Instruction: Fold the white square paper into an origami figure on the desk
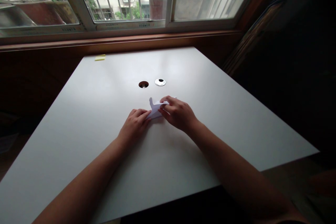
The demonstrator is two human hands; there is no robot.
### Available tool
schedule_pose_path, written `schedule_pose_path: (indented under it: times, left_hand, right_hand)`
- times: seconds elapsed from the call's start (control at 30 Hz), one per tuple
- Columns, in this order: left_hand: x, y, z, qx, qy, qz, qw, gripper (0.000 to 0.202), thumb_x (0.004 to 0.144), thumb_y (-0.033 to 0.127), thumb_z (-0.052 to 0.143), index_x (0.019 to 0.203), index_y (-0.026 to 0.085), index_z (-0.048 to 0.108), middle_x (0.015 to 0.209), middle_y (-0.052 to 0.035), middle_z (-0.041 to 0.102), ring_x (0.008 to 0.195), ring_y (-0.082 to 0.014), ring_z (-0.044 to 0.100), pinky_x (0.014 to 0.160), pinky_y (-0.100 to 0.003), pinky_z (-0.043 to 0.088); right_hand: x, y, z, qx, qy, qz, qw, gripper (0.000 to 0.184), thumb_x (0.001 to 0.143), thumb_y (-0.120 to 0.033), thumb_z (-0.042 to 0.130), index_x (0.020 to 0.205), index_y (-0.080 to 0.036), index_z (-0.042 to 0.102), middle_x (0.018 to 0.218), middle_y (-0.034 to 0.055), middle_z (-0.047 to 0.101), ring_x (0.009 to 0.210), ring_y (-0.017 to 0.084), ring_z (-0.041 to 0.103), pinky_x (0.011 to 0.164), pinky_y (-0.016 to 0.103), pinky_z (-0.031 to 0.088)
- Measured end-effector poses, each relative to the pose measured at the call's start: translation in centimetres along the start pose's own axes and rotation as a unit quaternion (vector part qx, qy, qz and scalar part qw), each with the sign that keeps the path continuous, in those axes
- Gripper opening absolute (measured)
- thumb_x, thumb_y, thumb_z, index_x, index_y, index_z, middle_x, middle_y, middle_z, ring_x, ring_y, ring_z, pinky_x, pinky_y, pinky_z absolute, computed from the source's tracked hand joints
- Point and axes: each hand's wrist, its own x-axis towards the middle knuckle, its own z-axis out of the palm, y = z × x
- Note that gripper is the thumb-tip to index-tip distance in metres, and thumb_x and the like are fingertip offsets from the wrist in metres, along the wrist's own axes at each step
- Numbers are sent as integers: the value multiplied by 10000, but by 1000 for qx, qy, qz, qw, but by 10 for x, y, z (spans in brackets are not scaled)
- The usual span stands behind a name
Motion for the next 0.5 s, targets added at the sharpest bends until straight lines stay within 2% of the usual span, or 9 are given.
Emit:
schedule_pose_path:
  times: [0.2, 0.5]
  left_hand:
    - [-1, 1, -1, -19, -7, -29, 999, 352, 974, 328, 513, 1292, 206, 602, 1048, -92, 626, 966, -225, 585, 880, -394, 515]
    - [0, 2, -2, -21, 5, -5, 1000, 309, 987, 302, 493, 1236, 193, 641, 971, -83, 631, 897, -199, 597, 812, -346, 518]
  right_hand:
    - [-1, 0, 1, 30, 25, 1, 999, 314, 1006, -343, 438, 922, -183, 695, 1139, 67, 657, 748, 131, 594, 649, 274, 413]
    - [-2, 0, 3, 66, 46, 4, 997, 270, 999, -306, 443, 1050, -203, 687, 1144, 54, 656, 759, 130, 607, 681, 265, 454]
